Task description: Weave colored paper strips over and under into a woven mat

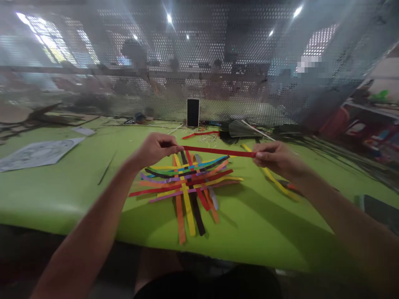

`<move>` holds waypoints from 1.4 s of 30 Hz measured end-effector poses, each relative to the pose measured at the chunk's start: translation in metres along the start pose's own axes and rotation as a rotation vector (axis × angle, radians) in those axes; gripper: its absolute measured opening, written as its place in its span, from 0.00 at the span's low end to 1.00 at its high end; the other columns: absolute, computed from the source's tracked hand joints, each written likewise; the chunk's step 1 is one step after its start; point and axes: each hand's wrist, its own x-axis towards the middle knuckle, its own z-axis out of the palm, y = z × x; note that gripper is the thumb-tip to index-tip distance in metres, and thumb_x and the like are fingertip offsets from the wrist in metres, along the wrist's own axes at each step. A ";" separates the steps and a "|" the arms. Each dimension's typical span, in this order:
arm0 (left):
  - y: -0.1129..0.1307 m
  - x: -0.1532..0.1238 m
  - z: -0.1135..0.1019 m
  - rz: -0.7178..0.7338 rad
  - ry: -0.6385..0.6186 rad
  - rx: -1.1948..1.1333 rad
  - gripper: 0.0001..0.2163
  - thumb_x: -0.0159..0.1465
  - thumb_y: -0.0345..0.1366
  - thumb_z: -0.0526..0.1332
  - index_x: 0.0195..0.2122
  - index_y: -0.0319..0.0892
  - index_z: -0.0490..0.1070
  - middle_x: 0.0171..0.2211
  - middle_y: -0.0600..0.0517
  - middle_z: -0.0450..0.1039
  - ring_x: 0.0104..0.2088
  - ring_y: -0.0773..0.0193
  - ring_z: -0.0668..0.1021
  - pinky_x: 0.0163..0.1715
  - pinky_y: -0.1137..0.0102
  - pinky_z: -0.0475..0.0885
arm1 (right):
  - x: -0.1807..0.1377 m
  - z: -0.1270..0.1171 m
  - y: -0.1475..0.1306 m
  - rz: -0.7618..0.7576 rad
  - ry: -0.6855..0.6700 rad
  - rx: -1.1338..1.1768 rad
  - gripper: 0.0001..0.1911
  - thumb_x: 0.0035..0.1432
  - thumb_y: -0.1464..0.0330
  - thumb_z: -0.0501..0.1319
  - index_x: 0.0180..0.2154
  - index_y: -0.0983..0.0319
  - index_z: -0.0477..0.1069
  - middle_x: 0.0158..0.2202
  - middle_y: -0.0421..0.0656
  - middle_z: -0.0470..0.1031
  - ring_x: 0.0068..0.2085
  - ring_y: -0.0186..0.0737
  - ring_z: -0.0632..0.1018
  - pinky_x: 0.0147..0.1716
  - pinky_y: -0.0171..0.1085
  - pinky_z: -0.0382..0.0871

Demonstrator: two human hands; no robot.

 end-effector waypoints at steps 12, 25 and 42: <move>0.001 -0.003 -0.010 -0.017 0.051 -0.197 0.19 0.59 0.48 0.73 0.20 0.42 0.72 0.20 0.53 0.64 0.22 0.69 0.65 0.22 0.72 0.60 | -0.005 0.014 -0.008 0.020 -0.117 0.070 0.19 0.44 0.54 0.78 0.22 0.58 0.75 0.19 0.38 0.67 0.24 0.35 0.65 0.24 0.37 0.54; -0.015 -0.003 -0.012 -0.042 0.185 -0.278 0.11 0.56 0.42 0.75 0.22 0.43 0.79 0.18 0.53 0.67 0.20 0.70 0.64 0.20 0.73 0.55 | -0.015 0.032 -0.010 0.007 -0.391 0.302 0.09 0.57 0.67 0.70 0.40 0.64 0.81 0.17 0.34 0.66 0.18 0.28 0.60 0.20 0.37 0.43; -0.016 -0.002 -0.010 0.074 0.308 -0.310 0.13 0.57 0.44 0.77 0.25 0.42 0.80 0.21 0.54 0.70 0.21 0.73 0.64 0.21 0.73 0.55 | -0.019 0.051 -0.015 0.017 -0.202 -0.119 0.16 0.59 0.59 0.68 0.43 0.63 0.83 0.17 0.32 0.60 0.19 0.28 0.55 0.19 0.36 0.44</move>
